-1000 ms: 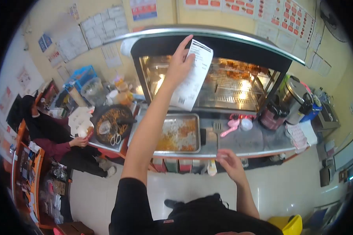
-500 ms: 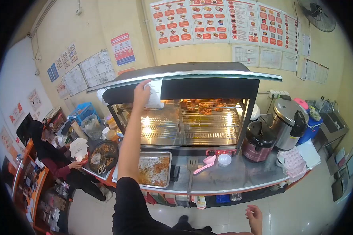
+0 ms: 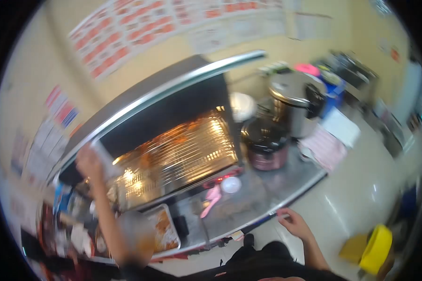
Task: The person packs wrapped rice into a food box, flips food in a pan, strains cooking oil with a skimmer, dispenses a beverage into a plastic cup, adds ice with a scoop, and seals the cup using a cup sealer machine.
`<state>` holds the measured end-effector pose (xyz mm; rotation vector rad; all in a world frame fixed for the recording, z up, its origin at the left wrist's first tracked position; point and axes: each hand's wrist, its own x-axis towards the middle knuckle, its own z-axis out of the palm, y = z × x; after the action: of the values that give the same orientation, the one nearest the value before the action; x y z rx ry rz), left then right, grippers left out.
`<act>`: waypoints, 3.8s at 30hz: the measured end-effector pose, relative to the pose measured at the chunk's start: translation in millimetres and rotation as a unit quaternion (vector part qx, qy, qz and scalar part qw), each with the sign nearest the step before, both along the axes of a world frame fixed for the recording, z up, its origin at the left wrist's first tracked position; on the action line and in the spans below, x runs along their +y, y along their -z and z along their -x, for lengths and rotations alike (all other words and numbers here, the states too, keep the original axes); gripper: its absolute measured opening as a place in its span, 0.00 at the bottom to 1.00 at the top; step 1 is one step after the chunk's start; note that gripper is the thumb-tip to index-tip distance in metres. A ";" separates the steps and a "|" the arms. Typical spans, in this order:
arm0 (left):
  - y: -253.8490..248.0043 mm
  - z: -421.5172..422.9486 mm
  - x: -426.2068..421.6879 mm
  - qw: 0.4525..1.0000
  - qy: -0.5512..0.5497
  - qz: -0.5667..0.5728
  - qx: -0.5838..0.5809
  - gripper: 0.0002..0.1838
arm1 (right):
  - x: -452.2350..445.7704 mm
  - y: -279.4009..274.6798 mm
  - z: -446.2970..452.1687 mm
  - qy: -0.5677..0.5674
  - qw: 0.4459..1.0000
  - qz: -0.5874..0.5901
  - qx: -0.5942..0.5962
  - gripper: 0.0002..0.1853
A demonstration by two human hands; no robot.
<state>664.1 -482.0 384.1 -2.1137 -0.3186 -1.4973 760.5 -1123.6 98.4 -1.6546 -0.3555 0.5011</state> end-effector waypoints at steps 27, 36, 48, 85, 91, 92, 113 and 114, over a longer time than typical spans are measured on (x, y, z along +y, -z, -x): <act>237.7 -416.3 -738.9 0.448 0.495 0.706 0.237 0.10 | -387.7 -10.2 -644.7 0.217 0.967 -0.136 -0.015 0.17; 265.2 -465.8 -768.3 0.485 0.430 0.746 0.153 0.10 | -353.9 -30.5 -846.6 0.191 0.974 -0.110 0.044 0.26; 278.3 -646.4 -851.8 0.512 0.375 0.742 0.216 0.10 | -432.6 -43.4 -838.7 0.085 0.982 -0.147 0.077 0.23; 187.5 -1093.8 -791.0 0.681 0.013 0.338 0.650 0.30 | -475.5 -72.1 -1004.3 -0.033 0.823 0.042 -0.566 0.28; 106.2 -1081.1 -786.5 0.808 0.268 0.392 0.349 0.24 | -410.6 -99.5 -1076.9 -0.050 0.803 -0.021 -0.594 0.23; 82.9 -1064.3 -812.9 0.800 0.368 0.417 0.225 0.20 | -402.3 -106.6 -1084.0 -0.058 0.810 -0.024 -0.583 0.22; 421.7 -1136.9 -849.2 0.717 0.092 0.207 0.659 0.29 | -360.4 -142.4 -1129.8 -0.108 0.851 0.022 -0.513 0.19; 424.4 -1136.3 -848.1 0.731 0.092 0.190 0.649 0.30 | -360.5 -143.0 -1128.2 -0.104 0.854 0.027 -0.510 0.19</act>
<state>1800.4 -1330.1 -40.3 -2.9843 0.1539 0.3045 1888.7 -1484.1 241.4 -1.8323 -1.3173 -0.2802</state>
